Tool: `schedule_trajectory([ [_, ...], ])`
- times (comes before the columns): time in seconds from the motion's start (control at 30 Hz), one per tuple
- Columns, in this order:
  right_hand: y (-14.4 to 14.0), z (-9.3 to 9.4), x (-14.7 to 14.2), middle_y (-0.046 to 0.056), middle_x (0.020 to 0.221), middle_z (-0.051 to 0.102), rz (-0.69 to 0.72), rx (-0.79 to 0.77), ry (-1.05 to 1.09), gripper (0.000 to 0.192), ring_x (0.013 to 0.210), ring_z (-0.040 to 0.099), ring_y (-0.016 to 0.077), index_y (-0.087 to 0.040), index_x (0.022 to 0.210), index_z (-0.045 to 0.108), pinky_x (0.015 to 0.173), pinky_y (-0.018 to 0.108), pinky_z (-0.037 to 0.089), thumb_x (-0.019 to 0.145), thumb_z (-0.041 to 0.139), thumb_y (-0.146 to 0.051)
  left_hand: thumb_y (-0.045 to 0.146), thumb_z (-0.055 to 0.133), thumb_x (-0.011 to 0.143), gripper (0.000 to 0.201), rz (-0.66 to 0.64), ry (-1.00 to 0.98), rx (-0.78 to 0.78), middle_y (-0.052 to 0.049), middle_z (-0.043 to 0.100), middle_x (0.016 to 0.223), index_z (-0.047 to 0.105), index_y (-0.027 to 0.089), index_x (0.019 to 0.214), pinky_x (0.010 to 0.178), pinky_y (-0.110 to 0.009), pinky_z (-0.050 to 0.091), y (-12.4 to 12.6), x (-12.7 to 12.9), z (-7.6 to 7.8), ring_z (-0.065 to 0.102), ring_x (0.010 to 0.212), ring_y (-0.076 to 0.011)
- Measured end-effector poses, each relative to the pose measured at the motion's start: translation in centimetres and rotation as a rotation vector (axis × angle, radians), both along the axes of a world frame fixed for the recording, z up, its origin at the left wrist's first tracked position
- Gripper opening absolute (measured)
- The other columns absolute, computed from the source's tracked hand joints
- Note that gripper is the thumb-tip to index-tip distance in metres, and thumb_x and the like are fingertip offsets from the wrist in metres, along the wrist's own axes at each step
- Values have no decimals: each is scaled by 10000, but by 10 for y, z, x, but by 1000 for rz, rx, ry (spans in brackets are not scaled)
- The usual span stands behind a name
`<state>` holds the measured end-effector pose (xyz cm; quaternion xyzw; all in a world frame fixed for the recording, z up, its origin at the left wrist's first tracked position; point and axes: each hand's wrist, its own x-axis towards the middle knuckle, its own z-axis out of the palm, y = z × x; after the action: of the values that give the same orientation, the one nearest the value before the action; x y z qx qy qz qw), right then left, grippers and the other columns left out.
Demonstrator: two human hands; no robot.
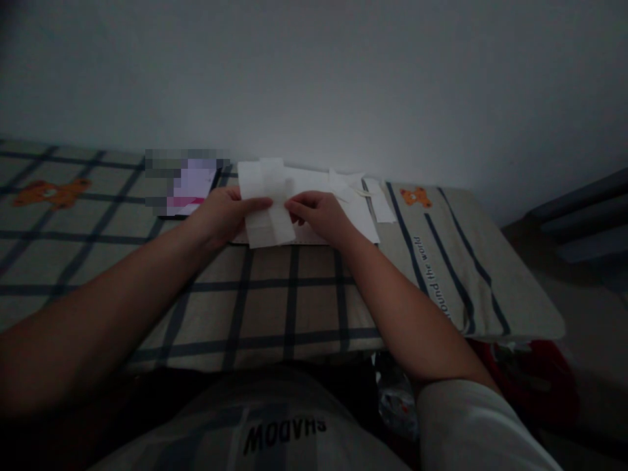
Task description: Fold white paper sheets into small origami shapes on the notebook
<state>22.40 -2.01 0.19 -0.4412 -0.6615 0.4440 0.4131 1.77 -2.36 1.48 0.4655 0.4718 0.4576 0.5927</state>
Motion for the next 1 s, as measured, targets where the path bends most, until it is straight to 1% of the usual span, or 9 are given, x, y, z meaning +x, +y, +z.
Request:
schedule_trajectory([
  [0.13,-1,1,-2,0,705,676,-15,25,-6,259,664,581,131,-201,790,722,690,317,501,842,728,-454,275,853,692,243,0,-28,-4,-84,789,882,750,150,873,771,-359,595,-2,1,3,738,778,-220],
  [0.23,-1,2,-2,-4,692,672,-38,60,21,249,651,574,128,-199,792,724,677,311,494,839,727,-443,274,843,703,228,-31,-41,-26,-90,792,892,753,152,873,772,-360,598,-2,2,3,744,793,-225],
  [0.33,-2,4,-3,-11,674,662,-68,95,32,240,638,560,123,-199,780,719,674,307,490,839,728,-431,299,854,697,232,-48,15,-31,-100,791,877,755,152,847,762,-361,594,-1,1,0,744,787,-232],
  [0.43,-2,4,-3,-7,679,658,-89,73,33,237,645,562,123,-194,792,718,681,309,493,840,733,-426,310,869,677,247,-22,64,-3,-96,788,859,763,154,838,747,-356,585,2,0,-3,738,770,-230],
  [0.5,-1,2,-2,1,698,665,-69,26,44,249,653,572,124,-188,822,728,684,312,496,841,739,-436,308,871,676,237,-2,84,29,-87,785,844,763,158,824,734,-350,582,3,-1,-4,735,764,-229],
  [0.63,4,-5,1,9,714,678,30,-59,32,280,660,588,128,-184,856,748,693,317,504,835,756,-463,322,868,699,223,35,86,93,-75,778,805,764,179,835,709,-351,584,2,-2,-3,739,792,-252],
  [0.73,4,-6,3,8,705,677,22,-35,20,283,659,591,129,-183,838,745,687,311,496,837,756,-466,359,878,698,260,41,62,100,-73,774,784,765,193,862,704,-360,592,2,-2,-2,745,821,-272],
  [0.83,3,-4,2,2,691,674,-11,19,23,290,655,591,128,-186,795,734,682,305,490,847,742,-472,389,889,686,293,13,44,78,-80,775,783,770,196,870,692,-360,592,2,-1,-2,749,825,-279],
  [1.0,0,2,0,1,674,680,-34,35,10,280,629,578,125,-189,774,734,664,303,491,855,723,-457,376,894,668,266,-12,102,24,-81,783,788,773,187,810,591,-302,541,2,-1,-2,717,701,-225],
])
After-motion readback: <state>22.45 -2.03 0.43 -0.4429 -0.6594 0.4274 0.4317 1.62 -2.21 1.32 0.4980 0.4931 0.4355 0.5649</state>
